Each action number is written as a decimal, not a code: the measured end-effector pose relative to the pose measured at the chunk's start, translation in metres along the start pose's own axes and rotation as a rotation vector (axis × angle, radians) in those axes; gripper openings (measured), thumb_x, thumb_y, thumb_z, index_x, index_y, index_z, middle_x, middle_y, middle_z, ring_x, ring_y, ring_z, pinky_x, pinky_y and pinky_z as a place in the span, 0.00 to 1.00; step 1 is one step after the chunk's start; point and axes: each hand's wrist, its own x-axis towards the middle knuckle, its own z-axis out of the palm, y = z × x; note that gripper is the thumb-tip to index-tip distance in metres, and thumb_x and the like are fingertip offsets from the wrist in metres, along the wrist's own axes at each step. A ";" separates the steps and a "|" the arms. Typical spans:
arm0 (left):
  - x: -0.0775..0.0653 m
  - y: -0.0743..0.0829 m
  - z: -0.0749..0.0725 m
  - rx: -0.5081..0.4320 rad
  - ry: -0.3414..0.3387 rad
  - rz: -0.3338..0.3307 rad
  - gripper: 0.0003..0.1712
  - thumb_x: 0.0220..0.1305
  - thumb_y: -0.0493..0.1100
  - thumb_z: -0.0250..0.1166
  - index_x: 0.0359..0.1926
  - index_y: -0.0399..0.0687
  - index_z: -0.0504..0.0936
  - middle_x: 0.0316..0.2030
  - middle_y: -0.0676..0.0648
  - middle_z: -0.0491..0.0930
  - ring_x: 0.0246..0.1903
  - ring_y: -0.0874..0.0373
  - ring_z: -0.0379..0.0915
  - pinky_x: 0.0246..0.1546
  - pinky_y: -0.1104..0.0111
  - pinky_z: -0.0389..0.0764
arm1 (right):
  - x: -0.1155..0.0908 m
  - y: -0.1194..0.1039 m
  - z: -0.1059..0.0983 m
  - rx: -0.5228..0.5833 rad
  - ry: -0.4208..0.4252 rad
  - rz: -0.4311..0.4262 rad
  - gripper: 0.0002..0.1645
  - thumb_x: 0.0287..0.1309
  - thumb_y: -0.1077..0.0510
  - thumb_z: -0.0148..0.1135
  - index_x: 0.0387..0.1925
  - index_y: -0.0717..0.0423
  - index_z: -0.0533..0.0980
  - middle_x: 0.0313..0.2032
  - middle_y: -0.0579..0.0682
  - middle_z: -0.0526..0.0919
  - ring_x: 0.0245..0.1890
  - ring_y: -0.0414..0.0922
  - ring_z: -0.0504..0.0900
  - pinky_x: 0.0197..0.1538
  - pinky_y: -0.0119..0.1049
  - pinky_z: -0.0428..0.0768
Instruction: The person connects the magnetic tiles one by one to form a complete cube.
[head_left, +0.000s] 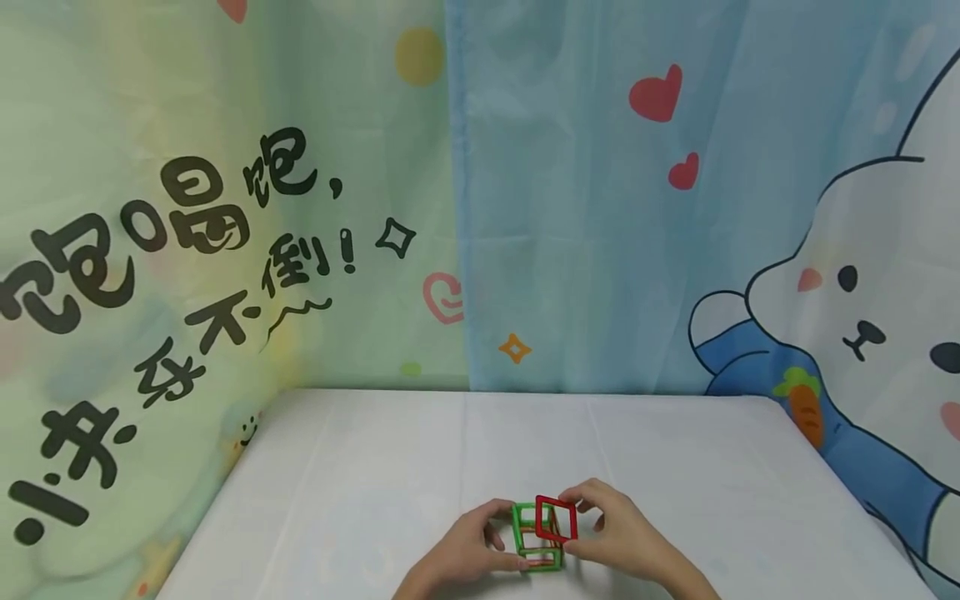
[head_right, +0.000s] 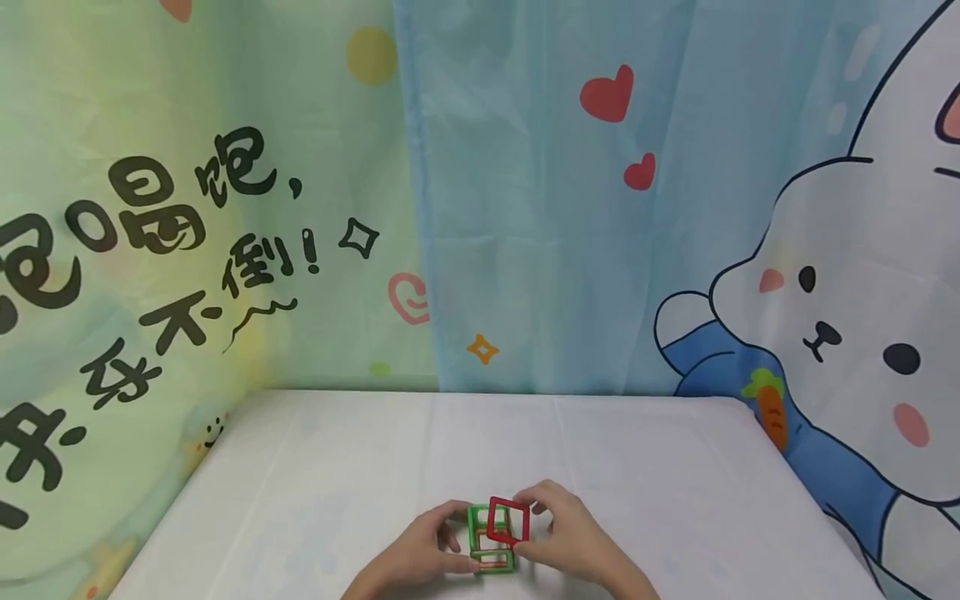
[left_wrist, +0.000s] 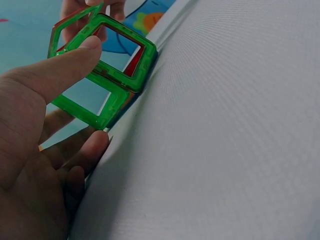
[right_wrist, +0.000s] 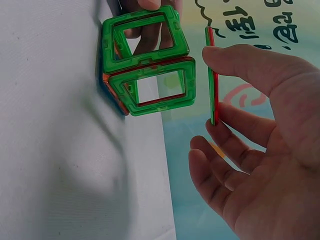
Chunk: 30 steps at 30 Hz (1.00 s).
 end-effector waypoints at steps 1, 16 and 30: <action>0.001 -0.001 0.000 0.000 -0.001 0.002 0.35 0.48 0.47 0.79 0.58 0.58 0.76 0.43 0.61 0.75 0.30 0.61 0.71 0.28 0.71 0.72 | 0.000 0.000 0.000 0.005 -0.006 -0.002 0.30 0.44 0.52 0.78 0.50 0.53 0.77 0.45 0.47 0.76 0.45 0.50 0.75 0.38 0.39 0.78; 0.000 -0.001 0.001 -0.007 -0.006 0.005 0.34 0.49 0.48 0.78 0.58 0.60 0.76 0.43 0.63 0.75 0.29 0.62 0.72 0.29 0.71 0.73 | 0.001 0.003 0.004 0.066 -0.076 -0.058 0.29 0.49 0.51 0.75 0.52 0.55 0.75 0.48 0.48 0.76 0.44 0.51 0.77 0.38 0.39 0.78; 0.003 -0.006 0.001 0.010 -0.004 0.019 0.34 0.49 0.48 0.78 0.58 0.60 0.76 0.43 0.62 0.75 0.29 0.63 0.72 0.26 0.72 0.74 | 0.001 0.002 0.008 0.070 -0.076 -0.086 0.31 0.50 0.49 0.75 0.53 0.55 0.74 0.48 0.49 0.76 0.43 0.48 0.78 0.38 0.38 0.79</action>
